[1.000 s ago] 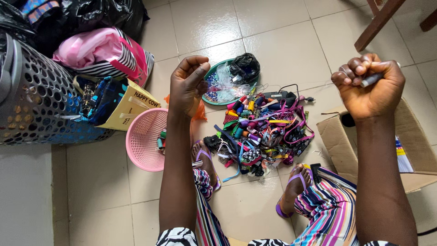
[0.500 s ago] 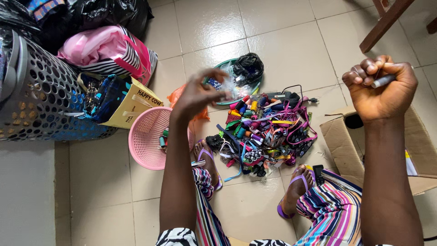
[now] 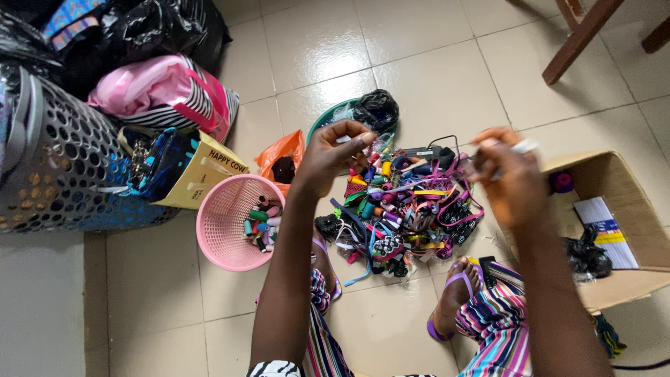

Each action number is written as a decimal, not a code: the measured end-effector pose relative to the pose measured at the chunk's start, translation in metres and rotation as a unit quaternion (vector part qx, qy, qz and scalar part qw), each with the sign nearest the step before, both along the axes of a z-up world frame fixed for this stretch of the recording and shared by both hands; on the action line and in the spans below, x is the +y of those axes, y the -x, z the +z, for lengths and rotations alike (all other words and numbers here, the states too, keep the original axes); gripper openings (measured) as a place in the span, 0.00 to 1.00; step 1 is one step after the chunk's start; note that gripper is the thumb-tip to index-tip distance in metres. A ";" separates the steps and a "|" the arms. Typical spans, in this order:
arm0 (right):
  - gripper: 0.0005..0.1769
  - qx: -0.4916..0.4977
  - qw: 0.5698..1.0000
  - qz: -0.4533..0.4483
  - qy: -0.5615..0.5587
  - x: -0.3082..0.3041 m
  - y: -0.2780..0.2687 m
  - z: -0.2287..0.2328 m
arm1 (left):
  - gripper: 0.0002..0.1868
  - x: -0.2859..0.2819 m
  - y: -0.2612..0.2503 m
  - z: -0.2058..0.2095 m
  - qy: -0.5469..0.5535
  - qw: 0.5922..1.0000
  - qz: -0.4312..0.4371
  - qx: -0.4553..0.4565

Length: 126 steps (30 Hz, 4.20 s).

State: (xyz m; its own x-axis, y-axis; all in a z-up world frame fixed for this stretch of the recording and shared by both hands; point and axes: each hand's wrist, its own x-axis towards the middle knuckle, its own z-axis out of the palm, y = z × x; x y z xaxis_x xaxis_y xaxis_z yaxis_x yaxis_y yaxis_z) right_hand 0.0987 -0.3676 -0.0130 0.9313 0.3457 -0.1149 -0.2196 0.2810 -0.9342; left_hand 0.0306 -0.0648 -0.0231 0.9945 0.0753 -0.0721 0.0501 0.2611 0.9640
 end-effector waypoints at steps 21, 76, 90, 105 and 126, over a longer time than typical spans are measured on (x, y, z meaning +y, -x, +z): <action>0.09 -0.046 0.985 0.140 0.088 0.057 0.025 -0.008 | 0.08 -0.028 -0.010 -0.020 0.221 0.974 0.037 0.020; 0.09 -0.246 0.937 0.082 0.236 0.047 0.010 0.006 | 0.10 -0.047 -0.006 -0.005 0.009 0.997 -0.075 0.022; 0.07 -0.124 0.983 0.128 0.033 0.059 0.018 0.003 | 0.08 -0.036 0.001 -0.015 0.274 0.961 -0.007 -0.025; 0.11 -0.138 0.978 0.137 0.077 0.051 0.033 -0.003 | 0.10 -0.065 0.021 -0.013 0.155 0.988 -0.003 -0.015; 0.11 -0.326 0.895 0.048 0.301 0.058 0.006 0.018 | 0.14 -0.048 -0.011 -0.048 0.028 0.998 -0.051 -0.006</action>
State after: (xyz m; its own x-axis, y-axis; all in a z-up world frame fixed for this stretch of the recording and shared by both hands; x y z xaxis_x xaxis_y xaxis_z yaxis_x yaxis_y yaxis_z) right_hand 0.0923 -0.3096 0.0054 0.8370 0.4868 0.2498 0.4320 -0.3076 -0.8478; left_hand 0.0421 -0.1127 -0.0715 0.9976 -0.0312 -0.0611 0.0677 0.3089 0.9487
